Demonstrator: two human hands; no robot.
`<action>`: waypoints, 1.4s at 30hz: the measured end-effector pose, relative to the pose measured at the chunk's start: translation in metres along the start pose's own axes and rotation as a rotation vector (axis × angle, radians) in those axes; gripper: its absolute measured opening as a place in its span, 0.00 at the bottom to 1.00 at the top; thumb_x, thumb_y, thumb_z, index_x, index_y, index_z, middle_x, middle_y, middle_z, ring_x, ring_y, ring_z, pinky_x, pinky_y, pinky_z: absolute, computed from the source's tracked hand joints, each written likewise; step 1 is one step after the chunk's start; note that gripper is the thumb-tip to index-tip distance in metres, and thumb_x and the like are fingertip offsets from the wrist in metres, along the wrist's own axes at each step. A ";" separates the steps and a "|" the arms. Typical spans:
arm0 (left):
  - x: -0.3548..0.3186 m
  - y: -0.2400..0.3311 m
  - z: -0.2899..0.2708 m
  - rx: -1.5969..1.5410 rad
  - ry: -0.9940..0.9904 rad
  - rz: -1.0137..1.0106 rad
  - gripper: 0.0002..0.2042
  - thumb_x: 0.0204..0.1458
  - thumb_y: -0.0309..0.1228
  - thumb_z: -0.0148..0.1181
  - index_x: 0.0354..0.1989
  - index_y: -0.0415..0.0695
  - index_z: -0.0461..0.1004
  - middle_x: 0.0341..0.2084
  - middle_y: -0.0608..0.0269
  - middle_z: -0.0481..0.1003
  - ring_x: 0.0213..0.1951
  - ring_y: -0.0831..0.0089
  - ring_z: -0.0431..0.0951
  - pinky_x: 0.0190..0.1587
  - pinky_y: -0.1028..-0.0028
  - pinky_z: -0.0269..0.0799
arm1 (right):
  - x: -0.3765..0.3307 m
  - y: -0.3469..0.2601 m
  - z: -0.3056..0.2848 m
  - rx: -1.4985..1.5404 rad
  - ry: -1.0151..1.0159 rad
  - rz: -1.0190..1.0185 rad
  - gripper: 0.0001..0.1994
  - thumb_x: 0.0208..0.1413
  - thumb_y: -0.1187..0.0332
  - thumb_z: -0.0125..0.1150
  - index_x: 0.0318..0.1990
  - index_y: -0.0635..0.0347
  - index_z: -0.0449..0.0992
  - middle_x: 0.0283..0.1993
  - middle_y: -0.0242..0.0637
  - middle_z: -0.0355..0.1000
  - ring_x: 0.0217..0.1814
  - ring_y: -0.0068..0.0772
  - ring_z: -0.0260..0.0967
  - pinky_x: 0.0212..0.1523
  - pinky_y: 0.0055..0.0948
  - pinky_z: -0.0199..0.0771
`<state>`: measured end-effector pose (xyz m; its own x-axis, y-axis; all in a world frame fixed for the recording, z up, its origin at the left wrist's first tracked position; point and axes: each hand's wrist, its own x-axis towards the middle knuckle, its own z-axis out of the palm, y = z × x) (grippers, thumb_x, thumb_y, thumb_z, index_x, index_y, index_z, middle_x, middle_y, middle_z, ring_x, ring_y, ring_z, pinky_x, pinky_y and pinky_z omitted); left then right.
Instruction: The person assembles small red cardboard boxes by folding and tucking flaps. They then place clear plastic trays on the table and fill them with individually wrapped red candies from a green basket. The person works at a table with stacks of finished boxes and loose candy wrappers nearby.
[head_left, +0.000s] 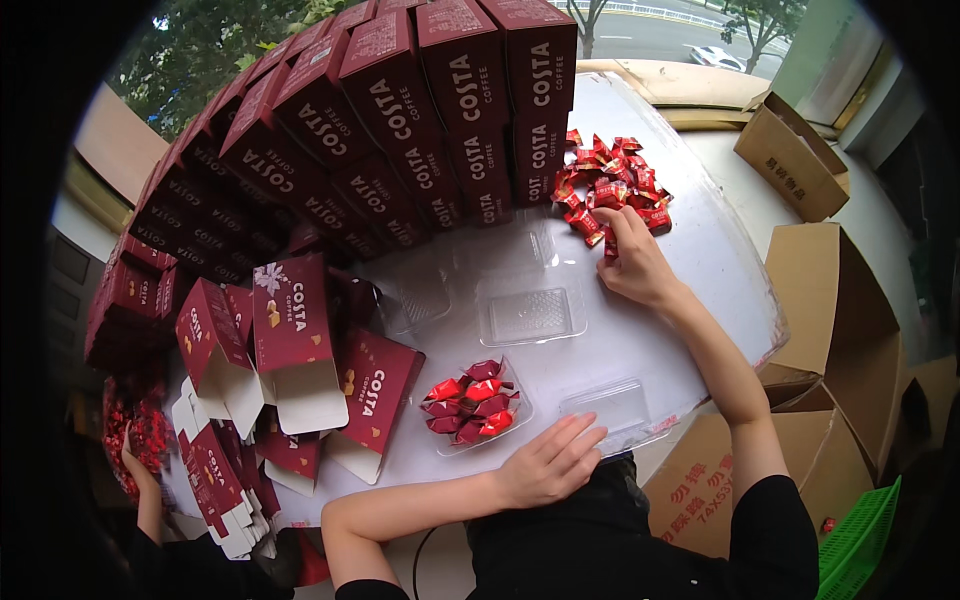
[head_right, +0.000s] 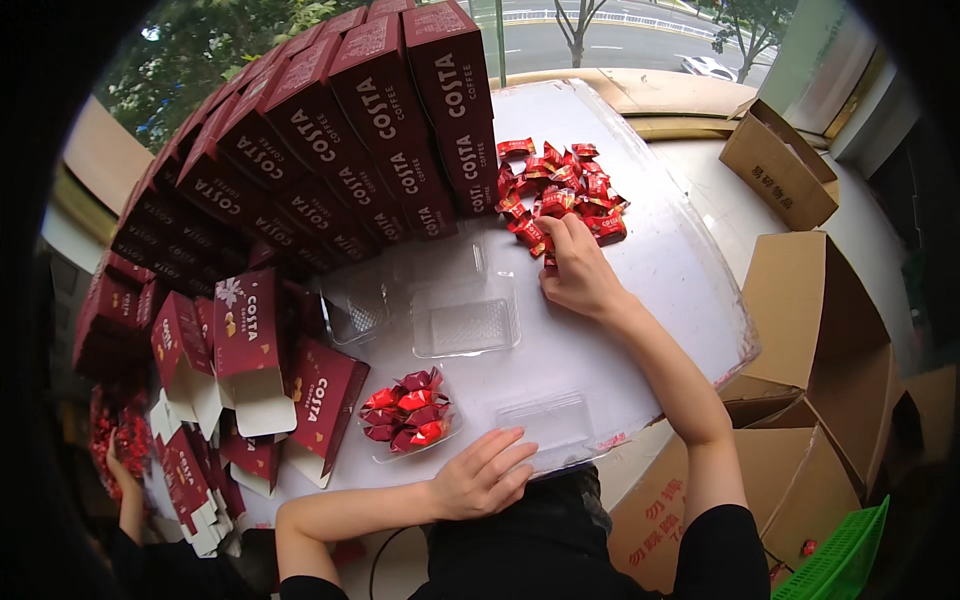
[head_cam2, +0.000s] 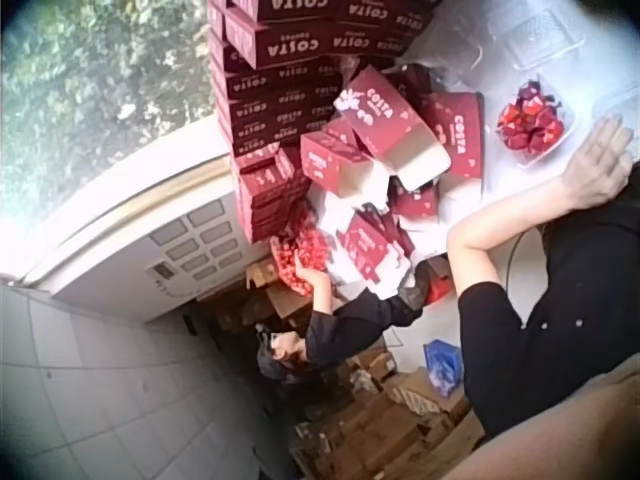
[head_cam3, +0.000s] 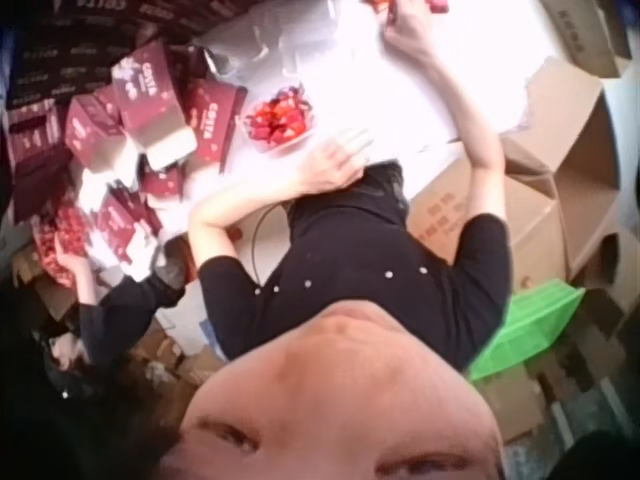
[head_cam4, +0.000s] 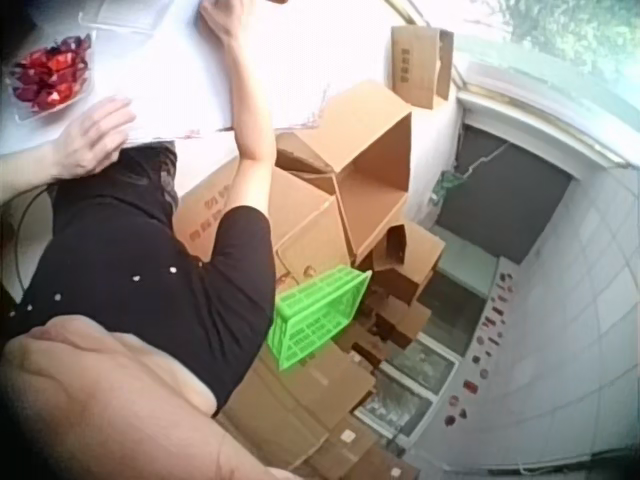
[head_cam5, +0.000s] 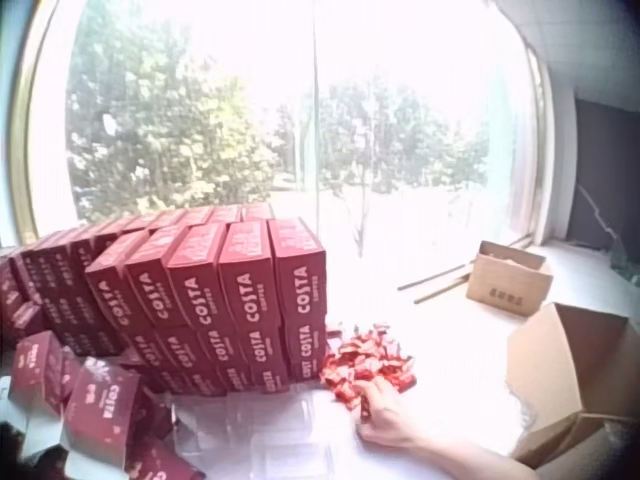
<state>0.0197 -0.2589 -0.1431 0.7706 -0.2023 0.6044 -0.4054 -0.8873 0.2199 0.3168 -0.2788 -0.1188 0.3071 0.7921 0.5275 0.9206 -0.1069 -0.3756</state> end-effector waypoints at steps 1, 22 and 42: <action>0.001 0.001 -0.002 0.022 0.001 0.002 0.17 0.48 0.32 0.61 0.46 0.43 0.69 0.52 0.54 0.70 0.58 0.55 0.68 0.60 0.59 0.64 | 0.001 0.000 0.009 0.060 0.117 0.045 0.23 0.44 0.77 0.63 0.51 0.63 0.68 0.41 0.45 0.65 0.42 0.46 0.67 0.45 0.35 0.71; 0.006 -0.005 0.005 -0.172 0.106 -0.050 0.18 0.43 0.25 0.65 0.44 0.55 0.73 0.54 0.52 0.58 0.60 0.42 0.63 0.52 0.59 0.74 | -0.056 -0.082 -0.114 0.444 -0.464 0.004 0.09 0.50 0.69 0.69 0.37 0.61 0.78 0.26 0.35 0.75 0.27 0.28 0.72 0.29 0.26 0.71; 0.012 -0.001 -0.003 0.034 0.022 -0.071 0.13 0.48 0.27 0.57 0.44 0.40 0.73 0.43 0.58 0.71 0.58 0.45 0.65 0.53 0.52 0.70 | -0.094 -0.122 -0.080 0.339 -0.505 -0.011 0.19 0.49 0.78 0.61 0.51 0.64 0.67 0.41 0.44 0.65 0.41 0.41 0.63 0.45 0.30 0.66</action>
<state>0.0276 -0.2587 -0.1341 0.7853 -0.1296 0.6054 -0.3333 -0.9126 0.2370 0.1950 -0.3887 -0.0616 0.0689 0.9882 0.1370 0.7695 0.0348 -0.6377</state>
